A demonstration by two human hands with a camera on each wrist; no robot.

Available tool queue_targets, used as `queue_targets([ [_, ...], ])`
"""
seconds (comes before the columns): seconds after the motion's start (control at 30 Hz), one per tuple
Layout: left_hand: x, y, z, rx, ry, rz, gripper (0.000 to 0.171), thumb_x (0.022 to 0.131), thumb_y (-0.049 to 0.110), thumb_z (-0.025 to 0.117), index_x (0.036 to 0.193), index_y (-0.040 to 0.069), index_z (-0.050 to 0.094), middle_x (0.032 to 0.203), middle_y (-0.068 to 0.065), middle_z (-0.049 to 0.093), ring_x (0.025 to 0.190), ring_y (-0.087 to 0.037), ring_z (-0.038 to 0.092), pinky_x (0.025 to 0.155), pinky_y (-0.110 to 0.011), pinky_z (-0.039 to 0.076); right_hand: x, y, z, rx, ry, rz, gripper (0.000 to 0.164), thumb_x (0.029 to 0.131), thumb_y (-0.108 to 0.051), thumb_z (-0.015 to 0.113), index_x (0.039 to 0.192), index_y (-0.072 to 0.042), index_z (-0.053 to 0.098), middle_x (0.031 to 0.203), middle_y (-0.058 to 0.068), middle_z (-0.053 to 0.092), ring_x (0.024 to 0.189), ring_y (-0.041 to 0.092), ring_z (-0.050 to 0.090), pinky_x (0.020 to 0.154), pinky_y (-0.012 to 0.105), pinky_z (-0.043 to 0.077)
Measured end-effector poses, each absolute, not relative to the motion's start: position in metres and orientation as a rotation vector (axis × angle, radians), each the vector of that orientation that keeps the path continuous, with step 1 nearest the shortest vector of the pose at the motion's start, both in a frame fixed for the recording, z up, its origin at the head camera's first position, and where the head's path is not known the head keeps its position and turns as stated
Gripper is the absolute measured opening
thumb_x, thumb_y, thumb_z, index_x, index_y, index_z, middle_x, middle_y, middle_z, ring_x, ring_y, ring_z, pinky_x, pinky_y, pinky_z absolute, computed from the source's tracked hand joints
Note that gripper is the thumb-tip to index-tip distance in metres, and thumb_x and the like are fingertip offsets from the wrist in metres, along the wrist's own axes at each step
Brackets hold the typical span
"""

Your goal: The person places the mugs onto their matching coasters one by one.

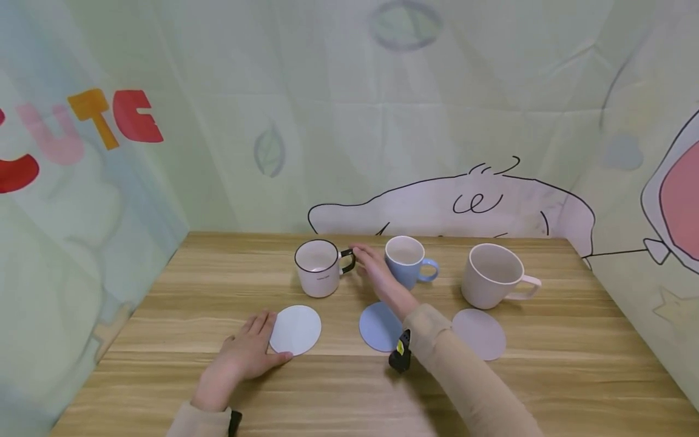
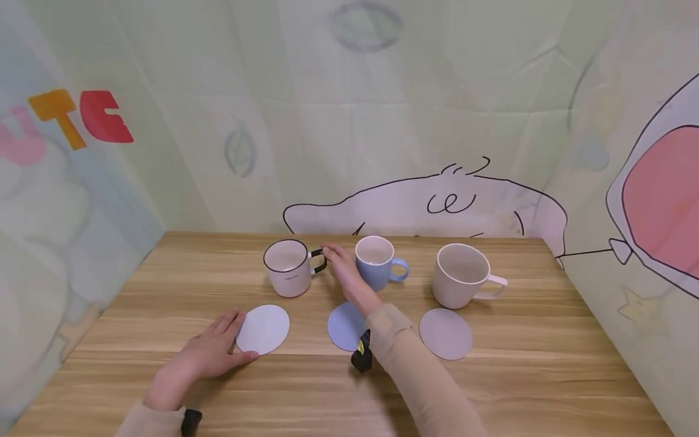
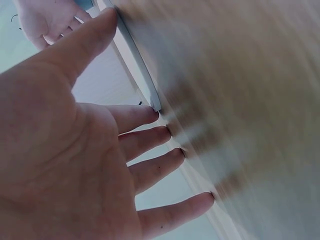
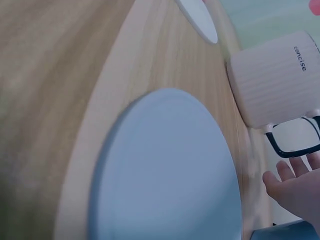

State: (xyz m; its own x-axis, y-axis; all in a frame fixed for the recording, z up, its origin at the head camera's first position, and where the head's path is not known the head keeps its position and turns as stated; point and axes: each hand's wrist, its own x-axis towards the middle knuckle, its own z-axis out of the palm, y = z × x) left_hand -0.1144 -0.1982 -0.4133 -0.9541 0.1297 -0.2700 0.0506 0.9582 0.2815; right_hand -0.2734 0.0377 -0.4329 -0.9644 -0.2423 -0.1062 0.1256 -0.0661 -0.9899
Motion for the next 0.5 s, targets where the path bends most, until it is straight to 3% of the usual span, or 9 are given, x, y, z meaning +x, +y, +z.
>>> queue_targets([
  [0.13,-0.114,-0.198,-0.414,0.131,2.820,0.402,0.093,0.085,0.051,0.066,0.147,-0.006,0.027,0.155,-0.028,0.023,0.140,-0.049,0.025,0.099,-0.076,0.029,-0.276,0.034,-0.435,-0.073,1.933,-2.126,0.042,0.100,-0.019,0.044,0.134,0.004,0.049,0.115,0.011,0.061,0.127,0.032,0.049,0.107,0.045,0.040],
  [0.23,-0.114,-0.198,-0.415,0.136,2.822,0.406,0.092,0.084,0.051,0.066,0.147,-0.006,0.028,0.154,-0.028,0.024,0.140,-0.049,0.025,0.098,-0.076,0.029,-0.278,0.032,-0.435,-0.026,1.900,-2.134,0.040,0.098,-0.021,0.050,0.131,0.002,0.053,0.098,-0.004,0.062,0.114,0.026,0.057,0.096,0.037,0.046],
  [0.37,-0.114,-0.199,-0.416,0.139,2.828,0.407,0.092,0.084,0.051,0.066,0.147,-0.005,0.029,0.154,-0.028,0.025,0.140,-0.049,0.026,0.098,-0.076,0.030,-0.280,0.028,-0.435,0.004,1.858,-2.155,0.039,0.096,-0.023,0.055,0.126,0.001,0.055,0.091,-0.007,0.060,0.098,0.020,0.058,0.082,0.030,0.048],
  [0.5,-0.114,-0.200,-0.416,0.139,2.833,0.399,0.093,0.084,0.052,0.066,0.147,-0.005,0.029,0.154,-0.028,0.025,0.140,-0.049,0.026,0.097,-0.076,0.030,-0.282,0.024,-0.438,0.003,1.824,-2.211,0.037,0.095,-0.023,0.057,0.121,0.002,0.056,0.089,-0.004,0.060,0.098,0.022,0.059,0.076,0.027,0.050],
])
